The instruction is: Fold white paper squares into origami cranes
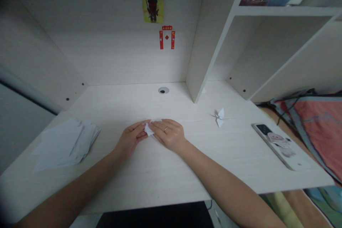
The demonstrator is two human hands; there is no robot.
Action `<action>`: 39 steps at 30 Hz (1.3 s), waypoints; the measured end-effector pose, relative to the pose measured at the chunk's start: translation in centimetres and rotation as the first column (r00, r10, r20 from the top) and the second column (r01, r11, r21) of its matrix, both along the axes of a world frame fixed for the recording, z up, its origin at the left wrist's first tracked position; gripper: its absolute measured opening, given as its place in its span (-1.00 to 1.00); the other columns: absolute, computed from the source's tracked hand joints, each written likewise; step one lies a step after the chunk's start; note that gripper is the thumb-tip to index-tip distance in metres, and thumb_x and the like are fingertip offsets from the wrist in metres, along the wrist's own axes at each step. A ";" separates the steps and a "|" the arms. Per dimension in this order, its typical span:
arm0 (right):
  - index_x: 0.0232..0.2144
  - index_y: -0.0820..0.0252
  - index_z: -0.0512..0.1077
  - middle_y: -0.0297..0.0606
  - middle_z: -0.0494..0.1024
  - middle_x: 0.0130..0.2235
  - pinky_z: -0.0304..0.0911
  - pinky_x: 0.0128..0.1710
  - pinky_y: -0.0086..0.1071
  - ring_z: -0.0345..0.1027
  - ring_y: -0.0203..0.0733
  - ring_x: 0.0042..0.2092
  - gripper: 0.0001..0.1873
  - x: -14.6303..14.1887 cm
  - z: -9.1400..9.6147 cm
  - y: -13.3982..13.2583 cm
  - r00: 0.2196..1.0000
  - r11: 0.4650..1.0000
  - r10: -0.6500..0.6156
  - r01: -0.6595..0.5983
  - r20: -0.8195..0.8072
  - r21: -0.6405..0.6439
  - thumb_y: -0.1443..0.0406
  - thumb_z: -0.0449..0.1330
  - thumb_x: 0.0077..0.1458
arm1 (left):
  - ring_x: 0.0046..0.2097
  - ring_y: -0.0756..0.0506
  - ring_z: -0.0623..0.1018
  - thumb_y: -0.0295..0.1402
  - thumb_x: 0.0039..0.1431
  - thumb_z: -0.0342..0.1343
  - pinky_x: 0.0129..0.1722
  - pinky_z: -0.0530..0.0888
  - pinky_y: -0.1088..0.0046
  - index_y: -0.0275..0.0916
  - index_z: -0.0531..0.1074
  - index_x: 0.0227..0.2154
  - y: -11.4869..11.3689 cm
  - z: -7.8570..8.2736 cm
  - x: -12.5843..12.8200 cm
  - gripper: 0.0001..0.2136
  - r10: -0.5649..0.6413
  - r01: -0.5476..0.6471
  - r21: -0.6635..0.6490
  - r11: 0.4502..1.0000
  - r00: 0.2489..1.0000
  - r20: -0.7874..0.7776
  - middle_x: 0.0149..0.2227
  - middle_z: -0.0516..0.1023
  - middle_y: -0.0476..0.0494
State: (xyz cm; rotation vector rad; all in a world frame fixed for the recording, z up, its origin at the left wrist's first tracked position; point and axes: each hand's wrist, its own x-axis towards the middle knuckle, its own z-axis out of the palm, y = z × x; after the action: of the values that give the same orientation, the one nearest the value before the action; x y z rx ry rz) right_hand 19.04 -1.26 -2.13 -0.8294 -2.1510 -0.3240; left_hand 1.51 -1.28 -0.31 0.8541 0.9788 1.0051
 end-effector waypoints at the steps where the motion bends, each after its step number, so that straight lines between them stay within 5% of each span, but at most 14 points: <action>1: -0.08 0.10 0.41 -0.30 0.58 -0.17 0.30 -0.04 -0.38 0.46 -0.28 -0.16 -0.71 0.0 0.0 0.0 1.000 1.000 0.000 0.000 -0.008 0.014 0.28 0.11 0.12 | -0.21 -0.04 0.53 -0.24 -0.03 0.20 -0.12 0.45 0.39 -0.25 0.52 -0.25 0.0 0.0 0.0 -0.72 0.007 -0.007 -0.014 1.000 1.000 0.011 -0.18 0.57 -0.15; 17: -0.19 0.15 0.46 -0.29 0.60 -0.27 0.31 -0.18 -0.41 0.48 -0.27 -0.23 -0.79 -0.3 0.1 -0.1 0.986 0.995 0.011 -0.027 -0.166 -0.094 0.29 0.13 0.10 | -0.19 -0.05 0.53 -0.27 -0.02 0.20 -0.08 0.41 0.38 -0.29 0.52 -0.27 -0.1 -0.2 0.2 -0.75 0.006 -0.001 -0.063 0.998 0.998 0.070 -0.20 0.57 -0.17; 31: 0.02 0.05 0.33 -0.27 0.57 -0.17 0.34 -0.19 -0.36 0.45 -0.23 -0.18 -0.61 0.0 -0.2 0.1 0.974 0.973 0.050 -0.097 -0.219 -0.210 0.37 0.09 0.12 | -0.20 -0.09 0.55 -0.37 -0.09 0.25 -0.17 0.45 0.38 -0.24 0.28 -0.01 -0.7 -0.1 0.4 -0.48 -0.063 0.101 0.295 0.950 0.989 -0.133 -0.17 0.55 -0.18; 39: -0.02 0.01 0.38 -0.27 0.56 -0.16 0.37 -0.18 -0.35 0.44 -0.24 -0.17 -0.61 -0.2 -0.3 0.4 0.929 0.928 0.049 -0.178 -0.366 -0.327 0.41 0.07 0.10 | -0.18 -0.06 0.55 -0.27 -0.04 0.19 -0.17 0.48 0.42 -0.14 0.33 -0.02 -1.2 0.2 0.3 -0.55 0.073 0.121 0.430 0.894 0.910 -0.408 -0.03 0.47 -0.11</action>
State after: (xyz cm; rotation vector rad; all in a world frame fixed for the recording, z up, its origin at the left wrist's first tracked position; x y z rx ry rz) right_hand 18.85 -0.89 -2.45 -0.8779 -1.9279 0.2715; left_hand 1.78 -2.47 -0.12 1.5130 1.1036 1.0677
